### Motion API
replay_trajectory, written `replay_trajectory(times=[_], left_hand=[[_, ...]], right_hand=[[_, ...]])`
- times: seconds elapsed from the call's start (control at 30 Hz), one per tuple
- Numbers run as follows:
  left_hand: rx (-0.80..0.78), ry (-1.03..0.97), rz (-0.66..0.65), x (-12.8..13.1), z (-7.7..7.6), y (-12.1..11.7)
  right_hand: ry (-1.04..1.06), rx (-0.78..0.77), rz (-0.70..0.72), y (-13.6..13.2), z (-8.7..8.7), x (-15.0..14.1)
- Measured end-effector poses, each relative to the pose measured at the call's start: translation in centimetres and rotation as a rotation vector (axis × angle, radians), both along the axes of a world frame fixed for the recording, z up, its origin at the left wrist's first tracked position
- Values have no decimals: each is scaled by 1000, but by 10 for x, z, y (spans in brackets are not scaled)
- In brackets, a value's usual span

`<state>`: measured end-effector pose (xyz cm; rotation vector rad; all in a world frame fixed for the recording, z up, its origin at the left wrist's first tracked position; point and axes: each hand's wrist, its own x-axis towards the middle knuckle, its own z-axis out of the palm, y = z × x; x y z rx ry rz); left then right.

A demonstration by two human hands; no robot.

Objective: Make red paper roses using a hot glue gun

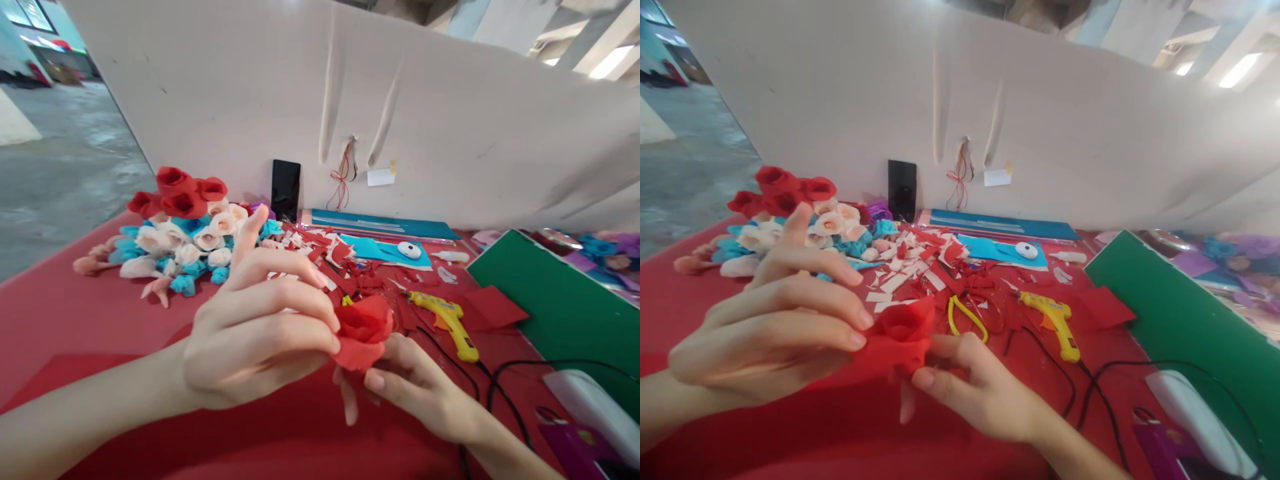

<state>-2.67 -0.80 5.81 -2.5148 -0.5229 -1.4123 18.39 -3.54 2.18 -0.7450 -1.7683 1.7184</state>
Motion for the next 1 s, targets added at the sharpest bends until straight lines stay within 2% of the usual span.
replay_trajectory(times=[0.23, 0.4, 0.47, 0.63, 0.83, 1.0], left_hand=[[-30, -37, -19, 2, -2, 4], [-236, 8, -150, 4, -4, 8], [-265, 1, -184, 5, -5, 9], [-203, -78, -245, 7, -5, 9], [-360, -11, -290, 4, -6, 9], [-335, 1, -280, 3, -5, 10]], right_hand=[[45, -66, 110, 5, -2, 1], [50, -134, 212, 8, -3, 3], [72, -149, 215, 8, -4, 3], [102, -143, 190, 9, -7, 3], [153, -107, 220, 12, -10, 3], [170, -118, 197, 11, -13, 3]])
